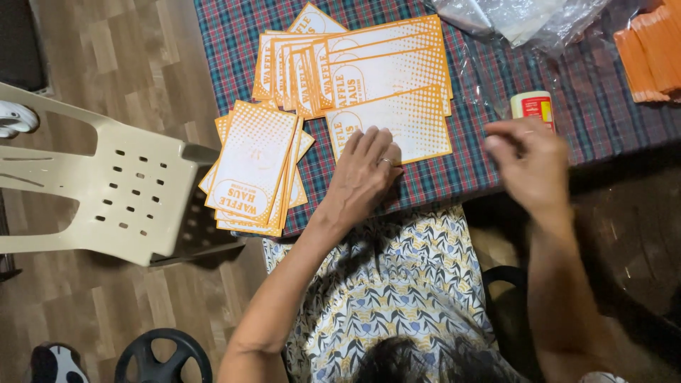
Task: Applying glue to the edges of paper bags and folding them to complete the assembly process.
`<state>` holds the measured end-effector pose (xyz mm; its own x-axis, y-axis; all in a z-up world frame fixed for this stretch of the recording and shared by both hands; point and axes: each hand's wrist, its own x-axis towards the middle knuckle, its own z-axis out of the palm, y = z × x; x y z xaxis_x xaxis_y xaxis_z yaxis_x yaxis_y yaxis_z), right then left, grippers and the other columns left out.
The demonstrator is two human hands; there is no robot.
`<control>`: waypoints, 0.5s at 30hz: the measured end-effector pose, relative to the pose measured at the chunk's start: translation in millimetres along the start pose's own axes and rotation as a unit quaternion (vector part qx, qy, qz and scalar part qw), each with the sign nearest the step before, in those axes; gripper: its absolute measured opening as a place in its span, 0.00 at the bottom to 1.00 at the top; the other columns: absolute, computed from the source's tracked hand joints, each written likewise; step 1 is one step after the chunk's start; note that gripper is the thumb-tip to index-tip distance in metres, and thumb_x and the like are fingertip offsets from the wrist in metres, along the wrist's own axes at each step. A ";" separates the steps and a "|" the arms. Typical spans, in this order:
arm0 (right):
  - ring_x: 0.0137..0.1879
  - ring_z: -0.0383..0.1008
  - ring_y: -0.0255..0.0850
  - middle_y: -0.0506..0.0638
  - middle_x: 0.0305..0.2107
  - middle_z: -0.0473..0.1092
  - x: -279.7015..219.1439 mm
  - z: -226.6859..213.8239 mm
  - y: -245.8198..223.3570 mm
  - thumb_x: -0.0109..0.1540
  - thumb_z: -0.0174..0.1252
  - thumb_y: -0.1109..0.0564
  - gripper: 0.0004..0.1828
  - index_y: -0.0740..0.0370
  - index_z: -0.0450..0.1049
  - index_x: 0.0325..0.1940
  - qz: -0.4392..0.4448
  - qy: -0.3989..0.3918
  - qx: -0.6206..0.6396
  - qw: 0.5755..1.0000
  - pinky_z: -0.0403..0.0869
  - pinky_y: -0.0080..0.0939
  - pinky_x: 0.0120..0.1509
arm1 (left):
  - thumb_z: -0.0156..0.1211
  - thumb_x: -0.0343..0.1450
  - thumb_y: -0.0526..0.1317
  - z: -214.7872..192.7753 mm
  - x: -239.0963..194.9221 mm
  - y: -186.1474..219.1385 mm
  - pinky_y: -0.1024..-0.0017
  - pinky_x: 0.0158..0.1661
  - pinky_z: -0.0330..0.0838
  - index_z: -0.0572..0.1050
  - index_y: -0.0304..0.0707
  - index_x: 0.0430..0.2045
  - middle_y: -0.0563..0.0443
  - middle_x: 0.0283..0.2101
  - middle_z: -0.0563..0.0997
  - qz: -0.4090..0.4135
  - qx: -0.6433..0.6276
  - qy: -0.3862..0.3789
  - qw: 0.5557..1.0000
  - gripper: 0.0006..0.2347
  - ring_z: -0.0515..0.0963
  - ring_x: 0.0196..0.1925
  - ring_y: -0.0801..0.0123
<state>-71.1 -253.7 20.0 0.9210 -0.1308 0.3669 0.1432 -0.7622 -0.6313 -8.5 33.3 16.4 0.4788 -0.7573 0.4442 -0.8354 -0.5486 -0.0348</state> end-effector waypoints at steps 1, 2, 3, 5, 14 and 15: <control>0.51 0.75 0.52 0.58 0.43 0.74 -1.0 13.6 0.0 0.68 0.65 0.68 0.09 0.65 0.82 0.52 0.004 -0.023 0.016 1.000 0.73 0.47 0.56 | 0.67 0.71 0.41 -1.1 -1.7 1.8 0.49 0.58 0.69 0.76 0.27 0.44 0.33 0.50 0.76 -0.051 -0.028 0.002 0.998 0.14 0.74 0.57 0.44; 0.50 0.78 0.55 0.56 0.41 0.74 -1.8 27.3 0.1 0.67 0.64 0.66 0.11 0.60 0.83 0.52 0.008 -0.046 0.033 0.998 0.76 0.49 0.53 | 0.69 0.70 0.43 -2.1 -3.4 3.3 0.42 0.60 0.69 0.79 0.27 0.46 0.30 0.51 0.79 -0.101 -0.055 0.004 0.993 0.17 0.76 0.60 0.38; 0.50 0.78 0.55 0.56 0.41 0.74 0.3 31.8 -3.4 0.67 0.64 0.66 0.11 0.60 0.83 0.52 0.010 -0.047 0.033 0.998 0.76 0.49 0.53 | 0.69 0.70 0.43 3.4 -6.9 4.6 0.42 0.60 0.69 0.79 0.27 0.46 0.30 0.51 0.79 -0.101 -0.057 0.003 0.993 0.17 0.76 0.60 0.38; 0.51 0.75 0.63 0.61 0.43 0.70 4.8 42.8 -10.5 0.68 0.56 0.68 0.14 0.66 0.81 0.55 0.030 -0.085 -0.011 0.996 0.73 0.58 0.56 | 0.68 0.70 0.45 14.9 -14.9 6.0 0.44 0.61 0.68 0.79 0.26 0.48 0.30 0.55 0.78 -0.135 -0.070 0.012 0.988 0.19 0.75 0.62 0.38; 0.37 0.78 0.41 0.57 0.35 0.74 8.2 56.0 -34.7 0.68 0.67 0.57 0.16 0.71 0.71 0.51 0.171 -0.046 0.177 0.968 0.77 0.35 0.38 | 0.66 0.71 0.43 15.0 -17.2 11.4 0.43 0.62 0.67 0.78 0.27 0.49 0.29 0.53 0.79 -0.175 -0.135 0.082 0.972 0.18 0.76 0.61 0.37; 0.37 0.78 0.41 0.57 0.35 0.74 9.1 55.2 -37.8 0.68 0.67 0.57 0.16 0.71 0.71 0.51 0.172 -0.047 0.176 0.968 0.77 0.35 0.38 | 0.66 0.71 0.43 11.6 -17.4 11.2 0.43 0.62 0.67 0.78 0.27 0.49 0.29 0.53 0.79 -0.175 -0.137 0.081 0.971 0.18 0.76 0.61 0.37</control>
<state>-48.1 -191.0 9.5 0.9625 -0.2683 0.0398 -0.0793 -0.4187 -0.9047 -23.1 36.2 -2.1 0.7167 -0.4623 0.5221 -0.6796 -0.6309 0.3742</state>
